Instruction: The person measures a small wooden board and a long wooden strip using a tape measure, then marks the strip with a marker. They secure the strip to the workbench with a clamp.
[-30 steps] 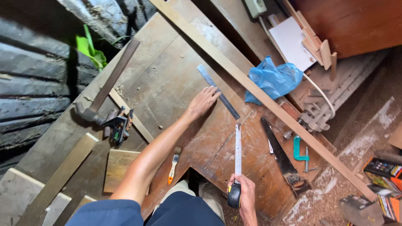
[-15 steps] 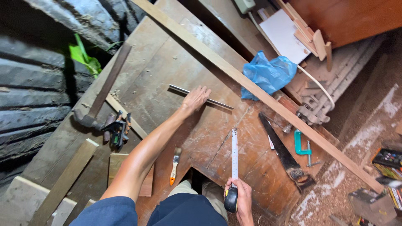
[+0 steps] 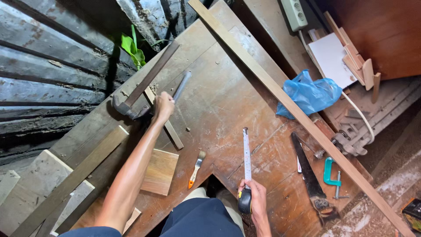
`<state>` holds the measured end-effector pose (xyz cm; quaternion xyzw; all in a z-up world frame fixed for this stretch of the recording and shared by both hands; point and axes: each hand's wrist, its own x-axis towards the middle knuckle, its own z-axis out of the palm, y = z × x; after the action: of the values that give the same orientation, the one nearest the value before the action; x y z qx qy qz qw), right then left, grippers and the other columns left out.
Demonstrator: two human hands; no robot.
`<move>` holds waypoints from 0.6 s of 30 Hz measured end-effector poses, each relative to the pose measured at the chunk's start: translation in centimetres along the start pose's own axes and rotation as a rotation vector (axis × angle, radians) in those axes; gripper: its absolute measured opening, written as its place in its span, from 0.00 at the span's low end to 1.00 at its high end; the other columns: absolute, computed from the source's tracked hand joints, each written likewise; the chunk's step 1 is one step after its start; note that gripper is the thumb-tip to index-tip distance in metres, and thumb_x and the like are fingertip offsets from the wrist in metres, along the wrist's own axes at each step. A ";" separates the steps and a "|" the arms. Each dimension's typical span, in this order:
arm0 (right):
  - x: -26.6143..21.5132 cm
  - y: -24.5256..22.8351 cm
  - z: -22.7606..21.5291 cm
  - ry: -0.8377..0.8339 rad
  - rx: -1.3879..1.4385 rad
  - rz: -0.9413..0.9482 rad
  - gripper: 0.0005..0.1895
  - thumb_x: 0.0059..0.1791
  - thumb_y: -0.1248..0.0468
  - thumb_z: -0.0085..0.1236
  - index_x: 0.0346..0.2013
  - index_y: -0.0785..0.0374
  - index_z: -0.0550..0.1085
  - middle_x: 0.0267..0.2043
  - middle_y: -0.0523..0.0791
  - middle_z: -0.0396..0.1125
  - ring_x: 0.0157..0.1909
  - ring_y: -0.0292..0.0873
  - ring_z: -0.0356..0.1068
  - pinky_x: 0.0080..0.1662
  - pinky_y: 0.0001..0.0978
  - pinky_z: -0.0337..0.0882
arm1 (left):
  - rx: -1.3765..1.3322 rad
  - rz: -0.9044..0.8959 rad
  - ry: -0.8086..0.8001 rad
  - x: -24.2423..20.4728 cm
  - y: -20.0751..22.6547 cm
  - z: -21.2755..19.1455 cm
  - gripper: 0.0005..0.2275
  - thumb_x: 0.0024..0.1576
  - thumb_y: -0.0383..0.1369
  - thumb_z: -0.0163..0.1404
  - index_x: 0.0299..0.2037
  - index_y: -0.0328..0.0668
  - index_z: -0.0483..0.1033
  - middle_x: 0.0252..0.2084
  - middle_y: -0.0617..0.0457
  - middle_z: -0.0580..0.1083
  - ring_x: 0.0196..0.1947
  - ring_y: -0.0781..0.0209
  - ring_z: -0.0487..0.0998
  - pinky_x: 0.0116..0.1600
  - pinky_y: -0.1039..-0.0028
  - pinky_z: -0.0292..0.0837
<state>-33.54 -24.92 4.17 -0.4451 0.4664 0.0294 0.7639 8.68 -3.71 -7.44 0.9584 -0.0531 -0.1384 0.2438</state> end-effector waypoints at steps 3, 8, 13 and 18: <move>-0.7 -0.5 0.1 0.039 0.113 0.053 0.15 0.52 0.61 0.48 0.29 0.71 0.74 0.22 0.48 0.68 0.21 0.39 0.67 0.26 0.31 0.68 | 0.027 -0.092 -0.012 -2.2 0.2 -1.5 0.03 0.63 0.24 0.49 0.39 0.31 0.73 0.31 0.40 0.78 0.29 0.43 0.83 0.31 0.50 0.78; -1.7 0.7 -2.2 0.035 0.122 -0.060 0.16 0.52 0.61 0.49 0.27 0.70 0.75 0.22 0.47 0.69 0.22 0.37 0.68 0.27 0.27 0.67 | 0.041 0.478 0.068 -6.8 6.8 0.0 0.07 0.55 0.25 0.56 0.38 0.27 0.73 0.33 0.32 0.76 0.34 0.30 0.78 0.39 0.49 0.73; -3.8 3.4 -7.1 0.124 0.250 -0.051 0.17 0.53 0.60 0.48 0.27 0.70 0.74 0.21 0.46 0.68 0.21 0.37 0.67 0.26 0.27 0.67 | -0.092 0.569 -0.452 -15.8 16.4 12.6 0.11 0.57 0.35 0.58 0.36 0.31 0.77 0.33 0.34 0.78 0.35 0.37 0.81 0.40 0.55 0.75; -7.0 6.0 -14.1 0.289 0.445 -0.065 0.15 0.52 0.61 0.49 0.27 0.70 0.74 0.21 0.46 0.68 0.22 0.38 0.69 0.27 0.29 0.69 | -0.184 0.651 -0.847 -29.1 22.7 25.5 0.13 0.55 0.39 0.57 0.35 0.33 0.79 0.28 0.41 0.79 0.30 0.50 0.83 0.38 0.62 0.77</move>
<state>-49.95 -28.71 3.05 -0.2803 0.5512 -0.1623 0.7690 -27.30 -30.15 -11.00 0.7273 -0.4288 -0.4341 0.3143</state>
